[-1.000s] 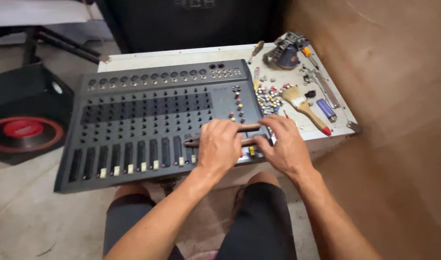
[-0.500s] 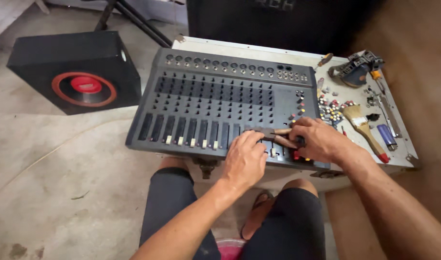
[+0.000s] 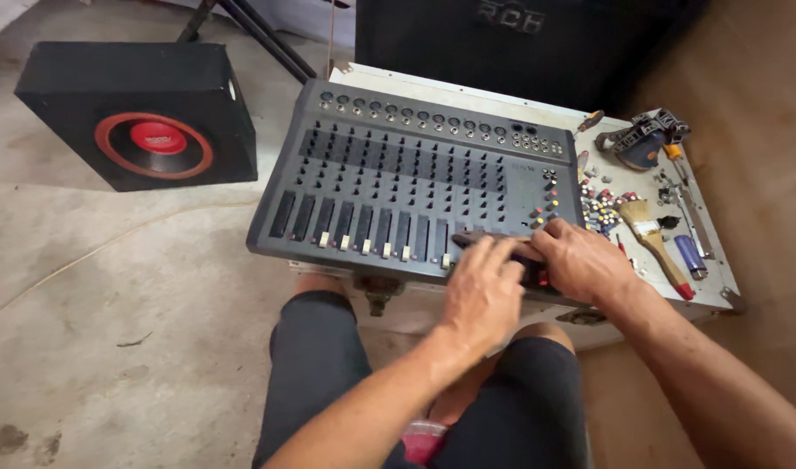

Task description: The person sits on the floor repairing an audio mixing console, using a small screwdriver to work on the fader caps and controls, occasionally using pliers on the mixer and handling small knobs and parts from the case beside them.

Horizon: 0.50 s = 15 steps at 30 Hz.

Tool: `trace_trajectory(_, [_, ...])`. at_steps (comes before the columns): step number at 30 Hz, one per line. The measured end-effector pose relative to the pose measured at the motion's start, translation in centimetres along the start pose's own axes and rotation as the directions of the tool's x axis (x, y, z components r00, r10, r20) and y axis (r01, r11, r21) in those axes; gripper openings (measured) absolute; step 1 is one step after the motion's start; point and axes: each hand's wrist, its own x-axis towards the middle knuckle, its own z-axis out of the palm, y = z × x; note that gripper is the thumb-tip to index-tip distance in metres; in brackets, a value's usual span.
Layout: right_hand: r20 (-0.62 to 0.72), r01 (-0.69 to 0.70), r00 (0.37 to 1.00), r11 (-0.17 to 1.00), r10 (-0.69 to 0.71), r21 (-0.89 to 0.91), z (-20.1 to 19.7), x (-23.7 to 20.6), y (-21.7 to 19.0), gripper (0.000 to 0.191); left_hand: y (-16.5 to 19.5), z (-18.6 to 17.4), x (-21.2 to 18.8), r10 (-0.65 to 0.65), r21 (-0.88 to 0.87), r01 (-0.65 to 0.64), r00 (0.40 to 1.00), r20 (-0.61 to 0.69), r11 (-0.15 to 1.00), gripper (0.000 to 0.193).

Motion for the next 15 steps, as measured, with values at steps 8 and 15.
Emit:
trace_trajectory(8, [-0.023,-0.051,0.999,0.973,0.047,-0.225,-0.6,-1.3,0.1,0.021,3.2,2.4,-1.8,-0.006,-0.111,0.008,1.0,0.013,0.994,0.041])
trace_trajectory(15, [0.231,-0.093,0.96,0.96,0.156,-0.262,-2.9,-1.5,-1.0,0.02,3.0,2.2,-2.0,-0.109,-0.173,0.113,0.994,0.029,0.978,0.042])
